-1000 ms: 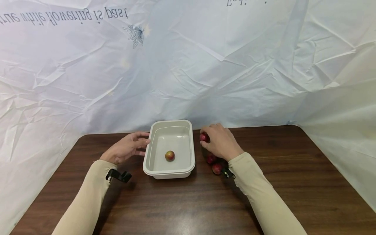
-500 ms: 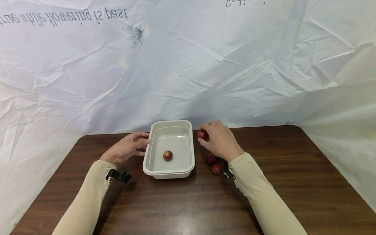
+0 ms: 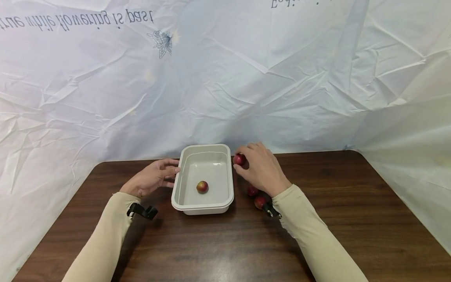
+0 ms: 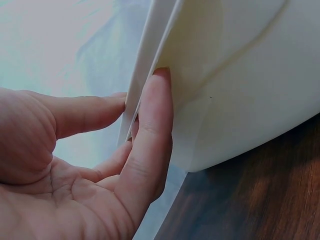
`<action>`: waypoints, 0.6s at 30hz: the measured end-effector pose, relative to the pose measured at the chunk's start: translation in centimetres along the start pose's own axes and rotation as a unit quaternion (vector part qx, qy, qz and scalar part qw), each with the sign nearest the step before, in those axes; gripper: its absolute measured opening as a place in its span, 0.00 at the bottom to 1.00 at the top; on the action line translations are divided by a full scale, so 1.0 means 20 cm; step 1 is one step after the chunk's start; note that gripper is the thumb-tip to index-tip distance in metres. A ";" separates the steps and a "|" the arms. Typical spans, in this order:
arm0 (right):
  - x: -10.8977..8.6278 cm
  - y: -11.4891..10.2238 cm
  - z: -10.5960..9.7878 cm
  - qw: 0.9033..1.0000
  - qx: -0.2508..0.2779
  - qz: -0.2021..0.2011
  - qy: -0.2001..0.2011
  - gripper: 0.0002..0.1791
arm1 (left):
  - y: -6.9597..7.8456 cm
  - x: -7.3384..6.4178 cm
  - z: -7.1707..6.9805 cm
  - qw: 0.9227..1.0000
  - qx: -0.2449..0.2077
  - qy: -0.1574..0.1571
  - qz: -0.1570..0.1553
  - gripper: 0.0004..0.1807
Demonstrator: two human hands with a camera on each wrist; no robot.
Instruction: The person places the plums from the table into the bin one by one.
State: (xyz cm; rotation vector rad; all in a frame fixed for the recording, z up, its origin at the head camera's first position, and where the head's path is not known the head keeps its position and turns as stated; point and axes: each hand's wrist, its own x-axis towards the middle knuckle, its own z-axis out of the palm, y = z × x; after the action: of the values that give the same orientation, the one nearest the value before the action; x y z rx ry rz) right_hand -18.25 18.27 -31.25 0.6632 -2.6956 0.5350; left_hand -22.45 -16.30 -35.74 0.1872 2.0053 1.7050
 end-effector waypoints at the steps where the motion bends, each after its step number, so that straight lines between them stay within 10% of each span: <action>1: 0.00 -0.01 0.00 1.000 0.001 -0.001 0.002 0.16 | 0.00 0.00 0.00 1.000 0.000 -0.001 0.000 0.28; 18: -0.01 -0.09 0.03 1.000 0.014 -0.025 0.007 0.19 | -0.01 0.01 -0.01 1.000 -0.001 -0.009 0.001 0.27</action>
State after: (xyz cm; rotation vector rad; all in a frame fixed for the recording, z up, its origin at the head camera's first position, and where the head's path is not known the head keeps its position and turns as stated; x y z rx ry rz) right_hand -17.33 16.50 -31.33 0.7278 -2.6551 0.5631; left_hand -22.65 -16.40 -35.96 0.2035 1.9918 1.7014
